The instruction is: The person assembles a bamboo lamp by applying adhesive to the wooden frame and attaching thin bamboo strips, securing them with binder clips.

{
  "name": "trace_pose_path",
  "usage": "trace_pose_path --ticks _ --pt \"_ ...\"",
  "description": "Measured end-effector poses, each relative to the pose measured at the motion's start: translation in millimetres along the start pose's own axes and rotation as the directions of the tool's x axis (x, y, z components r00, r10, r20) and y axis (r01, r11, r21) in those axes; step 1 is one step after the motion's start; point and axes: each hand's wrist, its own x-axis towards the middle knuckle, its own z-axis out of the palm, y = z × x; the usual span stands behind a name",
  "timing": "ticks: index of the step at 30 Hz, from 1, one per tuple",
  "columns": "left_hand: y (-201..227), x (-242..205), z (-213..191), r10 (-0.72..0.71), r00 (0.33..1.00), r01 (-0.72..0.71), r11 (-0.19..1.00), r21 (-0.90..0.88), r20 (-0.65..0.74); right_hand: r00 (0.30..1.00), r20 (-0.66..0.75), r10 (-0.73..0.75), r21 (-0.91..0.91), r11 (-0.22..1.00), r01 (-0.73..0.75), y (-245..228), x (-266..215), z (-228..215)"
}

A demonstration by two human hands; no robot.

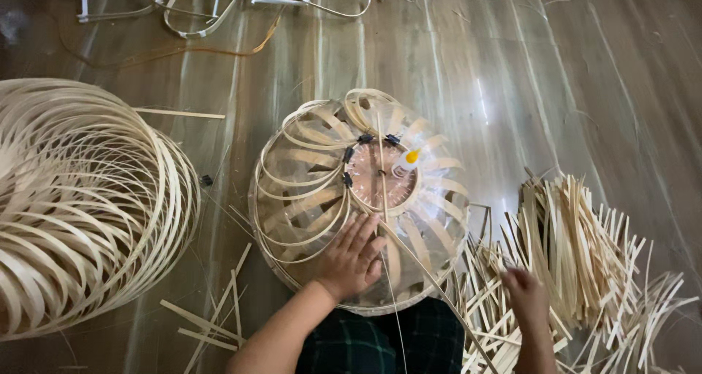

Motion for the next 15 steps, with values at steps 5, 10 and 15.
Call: trace_pose_path --ticks 5,10,15 --pt "-1.9 -0.9 5.0 0.016 1.0 -0.016 1.0 -0.008 0.007 0.927 0.148 0.346 -0.212 0.926 -0.312 89.3 -37.3 50.1" --pt "-0.1 1.5 2.6 0.039 0.998 -0.04 0.999 0.035 0.04 0.962 0.268 0.056 0.124 0.988 -0.092 106.4 -73.5 96.0" --pt "0.1 2.9 2.3 0.019 0.997 -0.022 0.999 0.026 0.081 0.98 0.167 0.103 -0.098 0.991 -0.088 110.0 -73.9 100.9"
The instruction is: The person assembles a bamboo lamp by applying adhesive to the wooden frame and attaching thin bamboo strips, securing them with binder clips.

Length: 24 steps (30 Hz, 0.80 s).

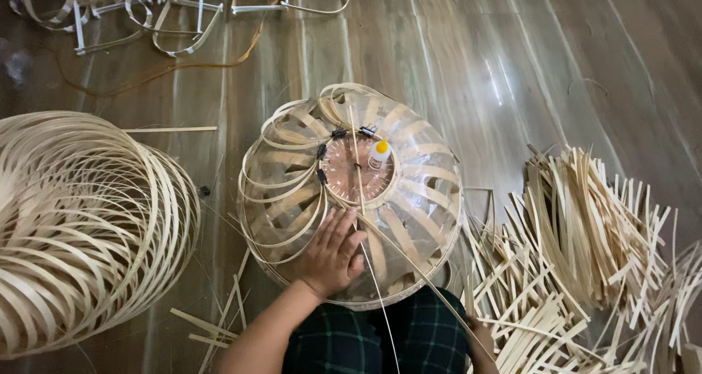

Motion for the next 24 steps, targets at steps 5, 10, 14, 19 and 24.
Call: trace_pose_path --ticks 5,10,14,19,24 --pt "0.4 0.7 -2.0 0.009 1.0 -0.009 1.0 0.006 -0.007 0.999 -0.037 -0.032 -0.199 0.98 0.024 6.9 -3.9 0.7" --pt "-2.7 -3.5 6.9 0.007 1.0 -0.007 0.999 0.034 -0.014 0.997 -0.076 0.024 -0.35 0.936 -0.049 27.7 2.8 13.3" --pt "-6.0 -9.7 16.4 -0.012 0.998 0.007 0.997 0.082 0.061 0.983 -0.119 0.138 -0.282 0.945 -0.167 54.2 33.2 28.5" --pt "-5.8 -12.7 9.7 -0.011 0.994 0.01 1.0 0.006 0.113 0.955 -0.218 0.2 -0.076 0.972 -0.221 92.9 43.5 52.0" --pt "3.5 -5.9 3.6 -0.005 0.992 -0.007 0.995 0.097 0.128 0.886 -0.463 -0.024 0.008 0.999 0.031 76.4 54.2 51.6"
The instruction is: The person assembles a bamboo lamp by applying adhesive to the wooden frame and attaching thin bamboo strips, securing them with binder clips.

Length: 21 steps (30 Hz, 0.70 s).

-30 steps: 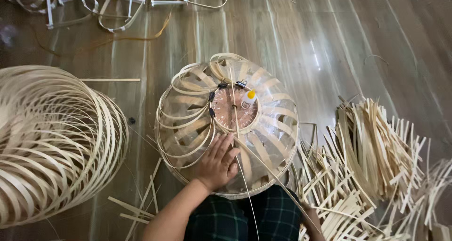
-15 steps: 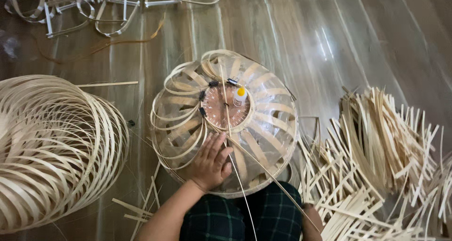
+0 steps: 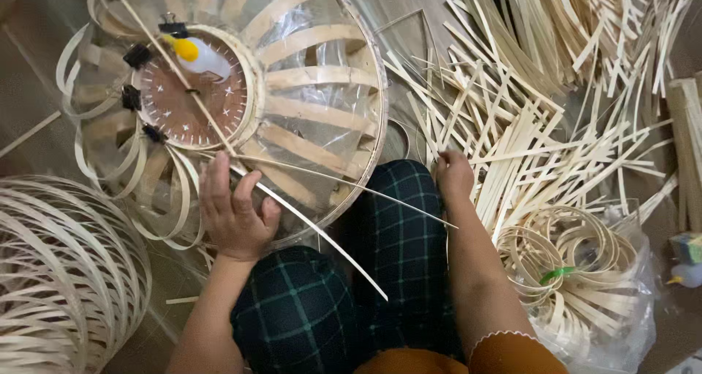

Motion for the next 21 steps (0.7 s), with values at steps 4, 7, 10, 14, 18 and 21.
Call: trace_pose_path --ticks 4,7,10,14,18,21 --pt "-1.0 -2.7 3.5 0.01 1.0 -0.01 1.0 0.015 -0.015 0.989 -0.018 -0.145 -0.031 0.989 0.145 -22.7 24.6 10.4" --pt "-2.6 -4.7 5.6 0.006 1.0 -0.005 0.999 0.052 -0.001 0.958 0.101 -0.267 -0.059 0.96 0.274 -40.9 63.3 26.1" --pt "1.6 -0.7 3.3 -0.009 0.998 0.012 0.998 0.056 -0.06 0.904 0.235 -0.358 -0.117 0.912 0.392 -67.6 96.3 39.5" --pt "1.0 7.9 1.9 0.006 0.995 -0.003 0.999 0.034 -0.098 0.818 0.343 -0.461 -0.012 0.869 0.495 -103.7 128.7 52.8" --pt "-3.3 8.0 0.7 0.001 0.997 -0.001 1.0 -0.002 -0.079 0.873 0.45 -0.187 0.238 0.968 0.085 -139.3 138.6 59.4" --pt "-2.6 5.6 -1.0 -0.002 0.997 0.002 1.0 -0.004 -0.073 0.839 0.53 -0.123 0.435 0.889 -0.145 -153.0 128.5 54.4"
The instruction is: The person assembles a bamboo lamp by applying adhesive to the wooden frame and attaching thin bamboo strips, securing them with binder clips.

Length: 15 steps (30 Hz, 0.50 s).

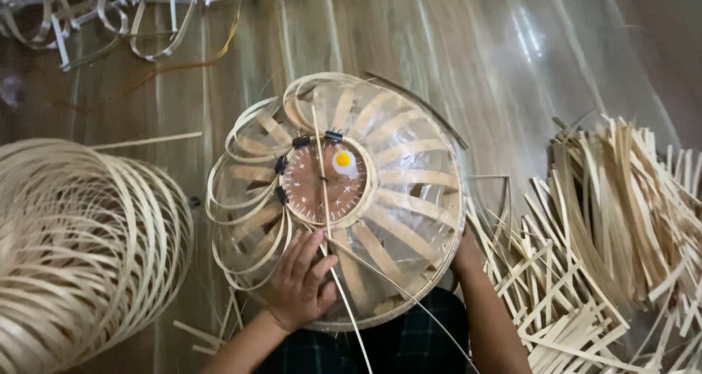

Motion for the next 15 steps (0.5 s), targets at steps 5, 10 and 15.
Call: trace_pose_path --ticks 5,10,15 --pt "0.7 -0.1 -0.7 -0.005 1.0 0.005 1.0 -0.001 0.012 0.98 -0.045 -0.194 0.169 0.965 0.198 13.7 -13.0 9.7" --pt "1.8 0.9 0.6 0.005 1.0 -0.006 1.0 0.015 0.024 0.954 -0.161 -0.251 -0.313 0.93 0.192 60.4 -47.2 -5.8" --pt "3.0 4.2 -3.4 -0.004 1.0 0.003 1.0 -0.016 -0.012 0.947 -0.319 -0.013 0.009 1.0 0.017 92.0 -107.9 -24.6"
